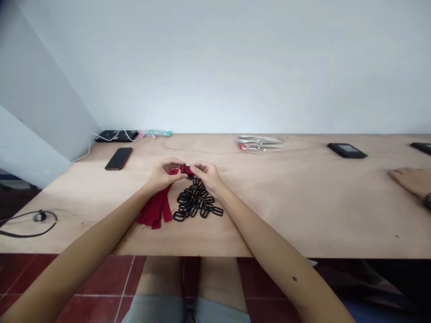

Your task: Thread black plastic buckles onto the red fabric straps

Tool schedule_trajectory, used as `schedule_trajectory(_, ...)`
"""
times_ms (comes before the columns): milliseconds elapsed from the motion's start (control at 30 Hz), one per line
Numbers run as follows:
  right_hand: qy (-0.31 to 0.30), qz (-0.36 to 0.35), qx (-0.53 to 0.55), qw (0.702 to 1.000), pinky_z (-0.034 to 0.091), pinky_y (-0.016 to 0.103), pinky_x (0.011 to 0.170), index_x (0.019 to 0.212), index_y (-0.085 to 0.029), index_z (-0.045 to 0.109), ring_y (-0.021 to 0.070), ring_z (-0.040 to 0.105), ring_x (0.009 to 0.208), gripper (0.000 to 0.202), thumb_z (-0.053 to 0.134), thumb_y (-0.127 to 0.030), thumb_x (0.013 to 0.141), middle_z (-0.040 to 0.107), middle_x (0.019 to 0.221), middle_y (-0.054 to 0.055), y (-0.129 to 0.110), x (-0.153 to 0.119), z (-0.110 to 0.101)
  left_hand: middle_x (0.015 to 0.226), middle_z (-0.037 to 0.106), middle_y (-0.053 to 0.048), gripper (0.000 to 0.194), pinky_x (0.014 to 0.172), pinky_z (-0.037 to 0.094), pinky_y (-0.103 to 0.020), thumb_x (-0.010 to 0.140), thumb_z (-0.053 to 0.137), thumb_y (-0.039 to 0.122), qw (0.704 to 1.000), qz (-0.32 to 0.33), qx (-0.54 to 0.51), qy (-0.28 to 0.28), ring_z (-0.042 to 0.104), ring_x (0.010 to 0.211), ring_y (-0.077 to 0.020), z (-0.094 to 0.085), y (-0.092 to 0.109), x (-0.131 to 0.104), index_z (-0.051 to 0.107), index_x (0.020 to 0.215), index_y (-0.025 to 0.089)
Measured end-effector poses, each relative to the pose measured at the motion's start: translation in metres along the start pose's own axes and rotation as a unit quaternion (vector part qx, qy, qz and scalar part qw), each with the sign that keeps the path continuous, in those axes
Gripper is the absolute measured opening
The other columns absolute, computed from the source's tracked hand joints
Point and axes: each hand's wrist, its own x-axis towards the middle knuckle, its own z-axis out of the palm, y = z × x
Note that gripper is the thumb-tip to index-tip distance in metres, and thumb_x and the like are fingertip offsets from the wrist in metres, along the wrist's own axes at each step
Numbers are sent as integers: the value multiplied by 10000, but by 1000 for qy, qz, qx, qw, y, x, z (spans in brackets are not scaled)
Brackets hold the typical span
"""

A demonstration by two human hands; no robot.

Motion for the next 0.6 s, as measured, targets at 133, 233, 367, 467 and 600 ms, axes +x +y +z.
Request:
schedule_trajectory(133, -8, -8, -14, 1000, 570, 309, 762, 880, -220, 823, 177, 686, 798, 340, 982, -466, 708, 790, 885, 26, 2, 0, -1, 1020, 797, -112, 419, 904, 613, -391, 714, 990, 371, 1000, 9, -6, -21, 760, 960, -242, 2, 4, -1, 799, 1020, 157)
schedule_trajectory(233, -14, -5, -33, 999, 581, 325, 761, 902, -221, 827, 188, 697, 798, 355, 976, -480, 711, 799, 892, 33, 3, 1, -3, 991, 779, -107, 357, 873, 598, -368, 757, 966, 362, 998, 42, 45, -30, 735, 926, -223, 2, 8, -2, 810, 1010, 164)
schedule_trajectory(367, -6, -10, -31, 999, 597, 340, 804, 954, -228, 819, 202, 726, 843, 370, 967, -481, 728, 816, 945, 41, 4, 3, -6, 994, 768, -100, 374, 857, 593, -362, 752, 970, 367, 997, 49, 62, -26, 718, 908, -213, -1, 7, -1, 817, 1033, 173)
schedule_trajectory(467, -10, -22, -13, 1000, 594, 330, 819, 1040, -244, 806, 198, 738, 865, 417, 980, -449, 722, 819, 950, 31, 3, 3, -8, 1004, 770, -98, 430, 872, 601, -373, 727, 986, 382, 999, 20, 6, -30, 729, 920, -217, -1, 3, -2, 810, 1052, 163)
schedule_trajectory(600, -51, -20, -10, 998, 576, 314, 826, 1119, -260, 787, 189, 739, 877, 437, 964, -427, 755, 823, 967, 23, -2, -2, -6, 1042, 778, -106, 454, 911, 607, -397, 719, 993, 366, 996, -14, -43, -72, 744, 958, -231, 2, 3, -4, 796, 1067, 153)
